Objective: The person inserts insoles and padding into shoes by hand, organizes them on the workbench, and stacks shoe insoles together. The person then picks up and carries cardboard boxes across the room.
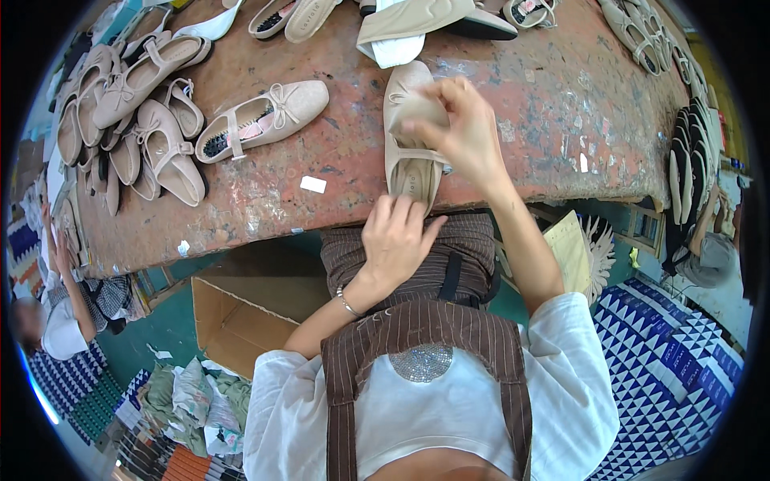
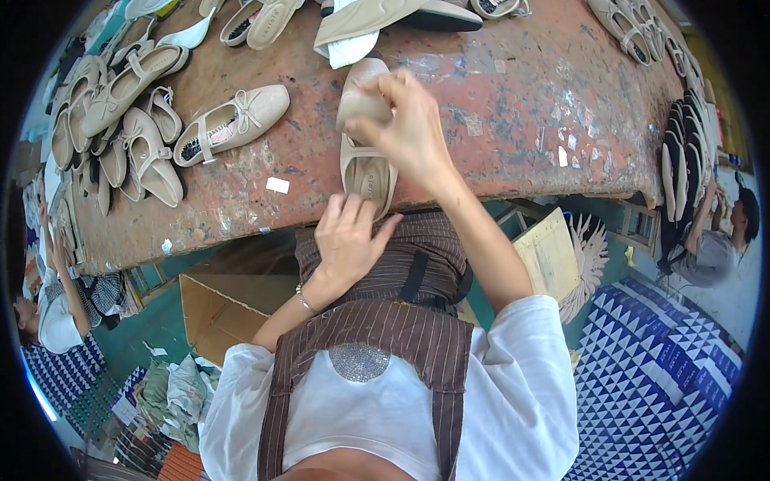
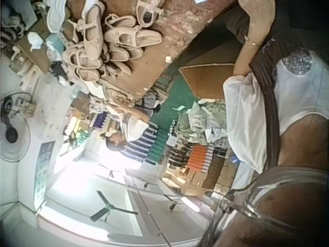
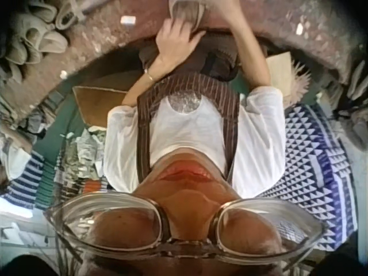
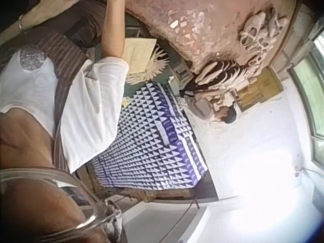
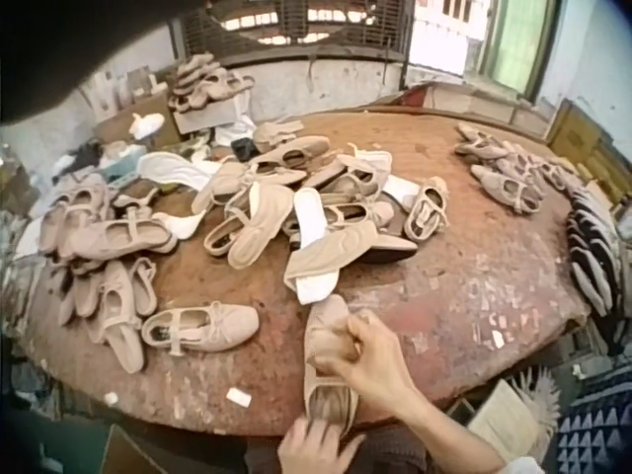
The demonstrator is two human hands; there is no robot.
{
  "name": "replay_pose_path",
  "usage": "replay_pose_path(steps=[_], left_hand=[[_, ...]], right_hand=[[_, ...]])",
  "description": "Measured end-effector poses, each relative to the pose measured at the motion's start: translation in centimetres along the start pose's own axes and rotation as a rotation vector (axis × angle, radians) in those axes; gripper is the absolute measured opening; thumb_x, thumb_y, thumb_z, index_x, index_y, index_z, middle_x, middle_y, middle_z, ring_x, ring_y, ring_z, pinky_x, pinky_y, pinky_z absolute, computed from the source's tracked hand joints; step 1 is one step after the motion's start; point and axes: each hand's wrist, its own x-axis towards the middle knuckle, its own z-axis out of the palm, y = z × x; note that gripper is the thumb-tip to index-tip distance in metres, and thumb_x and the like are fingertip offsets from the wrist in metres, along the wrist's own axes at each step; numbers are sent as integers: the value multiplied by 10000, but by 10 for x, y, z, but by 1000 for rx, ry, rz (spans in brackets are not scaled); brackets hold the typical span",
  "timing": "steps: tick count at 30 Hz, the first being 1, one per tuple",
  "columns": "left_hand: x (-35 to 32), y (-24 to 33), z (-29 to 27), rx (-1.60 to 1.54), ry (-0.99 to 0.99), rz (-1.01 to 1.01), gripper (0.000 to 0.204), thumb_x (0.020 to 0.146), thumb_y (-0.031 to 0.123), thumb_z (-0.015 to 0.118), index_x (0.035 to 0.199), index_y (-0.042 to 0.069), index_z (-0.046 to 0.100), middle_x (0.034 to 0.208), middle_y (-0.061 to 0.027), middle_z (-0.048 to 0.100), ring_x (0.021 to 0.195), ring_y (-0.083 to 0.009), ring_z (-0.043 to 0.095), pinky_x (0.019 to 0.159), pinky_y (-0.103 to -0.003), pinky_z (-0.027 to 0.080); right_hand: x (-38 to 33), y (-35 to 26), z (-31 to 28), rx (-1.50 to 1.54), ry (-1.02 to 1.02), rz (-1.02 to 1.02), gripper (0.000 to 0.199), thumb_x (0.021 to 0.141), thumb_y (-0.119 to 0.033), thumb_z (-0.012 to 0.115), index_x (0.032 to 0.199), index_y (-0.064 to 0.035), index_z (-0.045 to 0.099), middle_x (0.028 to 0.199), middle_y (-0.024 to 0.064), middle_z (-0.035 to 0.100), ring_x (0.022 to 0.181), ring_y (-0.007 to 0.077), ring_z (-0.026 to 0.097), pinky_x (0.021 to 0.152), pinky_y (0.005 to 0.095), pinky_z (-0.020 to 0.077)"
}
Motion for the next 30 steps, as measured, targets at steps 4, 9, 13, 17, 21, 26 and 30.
replay_pose_path(steps=[4,9,13,17,21,26,30], left_hand=[[8,-7,26,98,-277,73,636,860,294,649,1417,43,469,1458,-179,456,1399,-355,360,1146,-636,239],[-1,-14,43,19,-238,83,538,892,236,583,1376,7,527,1377,-192,512,1380,-353,395,1126,-615,296],[-3,-11,43,-3,-144,72,528,861,158,627,1337,-52,534,1348,-238,513,1370,-394,401,1082,-593,349],[3,-8,43,27,-55,55,524,804,141,703,1274,-47,569,1330,-210,541,1333,-364,450,1027,-558,387],[3,-10,44,73,-115,85,500,869,217,624,1288,-49,564,1403,-243,483,1401,-372,374,1086,-580,347],[2,-11,44,40,-123,59,520,847,194,617,1298,-59,562,1381,-258,500,1386,-387,389,1090,-587,341],[2,-14,49,-28,-49,100,499,812,170,658,1244,-69,585,1309,-243,545,1328,-398,443,1084,-586,350]], right_hand=[[-79,-23,6,-381,-108,-209,254,771,-20,678,996,36,573,1254,251,616,1164,421,608,1065,516,419],[-49,-13,43,-628,-74,-163,468,813,-32,564,1259,104,528,1225,253,631,1178,388,610,1146,560,297],[-23,11,59,-635,-192,-57,434,805,-26,563,1227,73,567,1210,216,635,1161,336,616,1161,511,296],[-28,12,60,-584,133,-358,297,805,-27,557,1088,37,623,1053,187,676,1042,304,658,1179,510,272],[-8,-7,53,-764,-161,-175,363,810,-66,576,1141,74,627,1067,236,686,1063,321,671,1191,507,261],[-14,-29,40,-717,-91,-208,431,821,-43,550,1209,137,597,1192,292,651,1225,375,596,1174,527,288],[-26,-8,48,-641,-269,-108,392,845,-66,523,1187,110,600,1153,251,650,1233,340,572,1207,514,219]])
